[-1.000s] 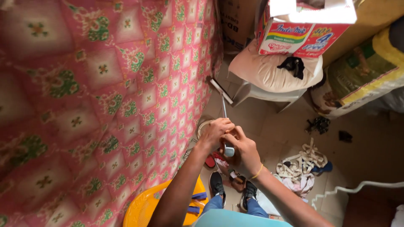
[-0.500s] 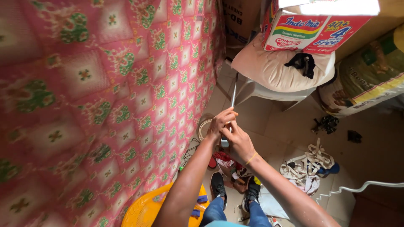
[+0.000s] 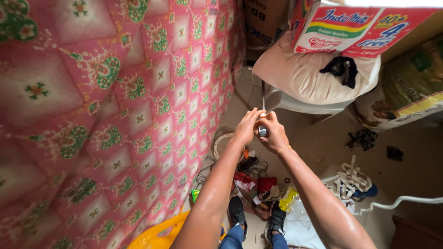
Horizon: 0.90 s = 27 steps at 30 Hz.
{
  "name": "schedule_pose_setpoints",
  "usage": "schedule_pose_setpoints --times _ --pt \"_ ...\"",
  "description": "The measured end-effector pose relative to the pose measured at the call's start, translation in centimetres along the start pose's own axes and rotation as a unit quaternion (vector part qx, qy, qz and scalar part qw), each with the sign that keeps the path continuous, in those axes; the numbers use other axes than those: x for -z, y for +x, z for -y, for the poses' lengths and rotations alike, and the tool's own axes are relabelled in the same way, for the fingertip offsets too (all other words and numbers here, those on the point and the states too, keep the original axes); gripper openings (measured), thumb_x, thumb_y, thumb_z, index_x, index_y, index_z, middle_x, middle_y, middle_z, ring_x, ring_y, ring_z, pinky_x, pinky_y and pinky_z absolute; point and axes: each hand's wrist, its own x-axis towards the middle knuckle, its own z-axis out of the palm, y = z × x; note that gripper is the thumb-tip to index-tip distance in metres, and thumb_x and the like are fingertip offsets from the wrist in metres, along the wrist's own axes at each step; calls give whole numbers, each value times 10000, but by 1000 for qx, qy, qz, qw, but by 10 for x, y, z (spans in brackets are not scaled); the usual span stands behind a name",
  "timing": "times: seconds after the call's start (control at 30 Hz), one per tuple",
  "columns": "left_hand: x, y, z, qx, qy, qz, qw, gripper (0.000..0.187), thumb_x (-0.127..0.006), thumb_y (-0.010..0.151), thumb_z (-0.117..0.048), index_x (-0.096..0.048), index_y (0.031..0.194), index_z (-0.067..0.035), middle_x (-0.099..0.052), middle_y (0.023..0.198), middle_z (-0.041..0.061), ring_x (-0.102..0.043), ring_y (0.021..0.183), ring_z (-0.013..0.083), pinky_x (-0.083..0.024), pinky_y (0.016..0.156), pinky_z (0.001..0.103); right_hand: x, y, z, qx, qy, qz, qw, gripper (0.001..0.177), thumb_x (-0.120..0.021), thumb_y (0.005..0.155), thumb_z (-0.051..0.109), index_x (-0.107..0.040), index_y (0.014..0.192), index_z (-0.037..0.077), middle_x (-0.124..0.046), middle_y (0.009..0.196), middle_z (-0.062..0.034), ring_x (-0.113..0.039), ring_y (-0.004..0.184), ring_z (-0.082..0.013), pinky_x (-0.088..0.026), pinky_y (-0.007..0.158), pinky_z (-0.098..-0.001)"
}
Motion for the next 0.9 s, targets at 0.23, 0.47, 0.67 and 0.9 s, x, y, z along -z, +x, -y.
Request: schedule_pose_setpoints --times 0.23,0.47,0.67,0.9 --pt "19 -70 -60 -135 -88 -91 983 514 -470 983 -214 -496 1480 -82 -576 1457 176 -606 1292 389 -540 1053 436 55 -60 94 16 41 50 998 436 -765 634 4 -660 1046 100 -564 1069 -168 -697 900 -406 -558 747 -462" --pt "30 -28 -68 -38 -126 -50 990 332 -505 985 -360 -625 1210 -148 -640 1281 121 -698 1126 362 -590 911 425 49 -35 84 29 33 -3 999 392 -782 684 50 -654 1052 91 -590 1162 -183 -690 903 -412 -561 759 -469" --pt "-2 28 -22 -63 23 2 998 407 -627 807 -97 -633 1194 -219 -525 1458 110 -532 1317 379 -525 999 448 10 -13 6 -13 33 -66 997 236 -797 835 132 -706 1050 92 -600 1148 -170 -688 986 -384 -563 797 -461" --pt "-13 -42 -52 -130 91 -10 987 338 -673 790 -35 -552 1091 -129 -599 1259 96 -536 1343 399 -540 973 471 30 -79 26 -51 79 11 996 232 -797 785 109 -737 1008 105 -602 1131 -127 -707 986 -295 -588 829 -389"
